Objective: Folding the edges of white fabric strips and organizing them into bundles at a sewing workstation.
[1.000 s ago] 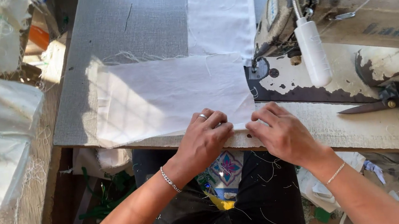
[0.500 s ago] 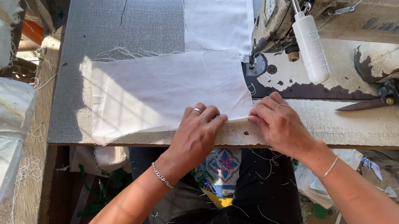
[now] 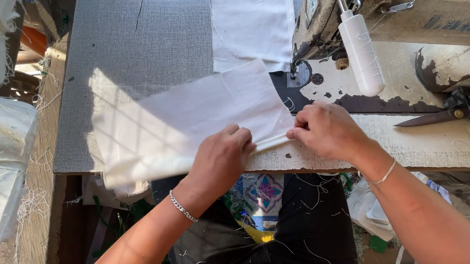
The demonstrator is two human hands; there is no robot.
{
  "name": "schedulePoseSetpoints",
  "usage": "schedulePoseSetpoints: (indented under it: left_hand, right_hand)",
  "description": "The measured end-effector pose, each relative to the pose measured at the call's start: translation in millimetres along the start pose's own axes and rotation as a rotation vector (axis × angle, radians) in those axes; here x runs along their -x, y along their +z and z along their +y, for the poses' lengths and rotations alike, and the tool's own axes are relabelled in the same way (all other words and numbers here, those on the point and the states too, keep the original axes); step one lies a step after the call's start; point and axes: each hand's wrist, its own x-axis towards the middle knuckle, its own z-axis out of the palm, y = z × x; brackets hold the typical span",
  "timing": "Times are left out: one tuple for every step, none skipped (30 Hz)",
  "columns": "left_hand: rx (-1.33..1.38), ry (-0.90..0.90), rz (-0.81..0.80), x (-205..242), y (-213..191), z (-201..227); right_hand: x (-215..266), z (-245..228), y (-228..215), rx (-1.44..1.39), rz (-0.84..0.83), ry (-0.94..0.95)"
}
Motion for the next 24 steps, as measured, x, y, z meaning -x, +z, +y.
schedulePoseSetpoints:
  left_hand:
    - [-0.003,-0.044,-0.04,2.1,1.8,2.7]
    - [-0.002,-0.049,-0.037,3.3,-0.9,8.4]
    - [-0.038,-0.05,-0.106,5.1,-3.4,14.4]
    - [-0.073,-0.052,-0.175,6.9,-6.0,20.6]
    - [-0.073,-0.058,-0.17,-1.9,-15.2,23.2]
    - [-0.141,0.053,-0.207,-10.8,-24.8,26.3]
    - [-0.211,0.17,-0.244,-20.6,-35.0,29.1]
    - [-0.213,0.169,-0.242,-23.8,-26.5,13.9]
    - [-0.152,0.357,-0.16,-30.4,-17.0,0.0]
    - [-0.09,0.543,-0.077,-37.9,-7.6,-13.5]
    - [-0.092,0.554,-0.07,-42.2,-12.6,-11.6]
    - [-0.05,0.574,-0.084,-46.7,-17.5,-9.9]
    - [-0.008,0.587,-0.102,-49.0,-22.9,-9.3]
    - [-0.011,0.591,-0.099,-49.1,-17.2,-7.9]
    - [-0.011,0.526,-0.087,-48.9,-11.0,-6.6]
    - [-0.01,0.461,-0.075,-48.8,-4.0,-5.6]
    - [-0.004,0.467,-0.083,-49.2,-2.3,-1.7]
    - [0.005,0.436,-0.038,-49.5,-0.2,2.3]
    - [0.009,0.401,0.012,-50.0,0.7,5.9]
    - [0.011,0.404,0.009,-50.6,15.7,6.9]
    - [-0.029,0.344,0.044,-51.0,28.4,5.9]
    - [-0.069,0.283,0.078,-51.2,40.5,4.8]
    - [-0.075,0.279,0.079,-52.0,30.8,9.6]
    - [-0.033,0.279,0.095,-53.3,21.4,14.7]
  right_hand:
    - [-0.5,-6.3,-7.2,-0.011,-0.074,0.061]
    - [-4.8,-8.2,-12.7,-0.008,-0.078,0.058]
    - [-9.2,-10.2,-18.0,-0.002,-0.125,0.104]
    - [-13.3,-12.5,-23.4,0.004,-0.171,0.15]
    - [-17.6,-7.9,-24.1,0.008,-0.173,0.144]
    - [-21.6,-3.3,-25.3,0.057,-0.17,0.158]
    - [-25.0,1.5,-26.9,0.103,-0.161,0.176]
    - [-30.7,8.3,-22.7,0.104,-0.159,0.173]
    - [-34.9,17.4,-21.0,0.086,-0.08,0.123]
    - [-39.1,26.9,-20.0,0.068,-0.001,0.073]
    - [-36.1,41.4,-4.6,0.072,0.011,0.077]
    - [-33.9,56.0,10.6,0.231,0.323,0.016]
    - [-33.0,69.5,27.9,0.386,0.631,-0.051]
    - [-26.6,71.3,38.5,0.388,0.637,-0.051]
    - [-20.3,73.3,49.9,0.319,0.7,-0.189]
    - [-14.4,76.0,61.9,0.247,0.761,-0.327]
    - [-5.1,63.0,57.2,0.246,0.759,-0.315]
    - [4.1,50.1,52.7,0.277,0.679,-0.37]
    - [11.2,36.6,46.8,0.307,0.601,-0.43]
    - [10.6,44.3,48.2,0.307,0.601,-0.425]
    - [6.7,50.0,48.8,0.326,0.574,-0.427]
    - [2.9,55.2,49.3,0.346,0.547,-0.43]
    - [-1.2,56.6,47.6,0.343,0.55,-0.435]
    - [-5.4,58.4,45.7,0.312,0.538,-0.439]
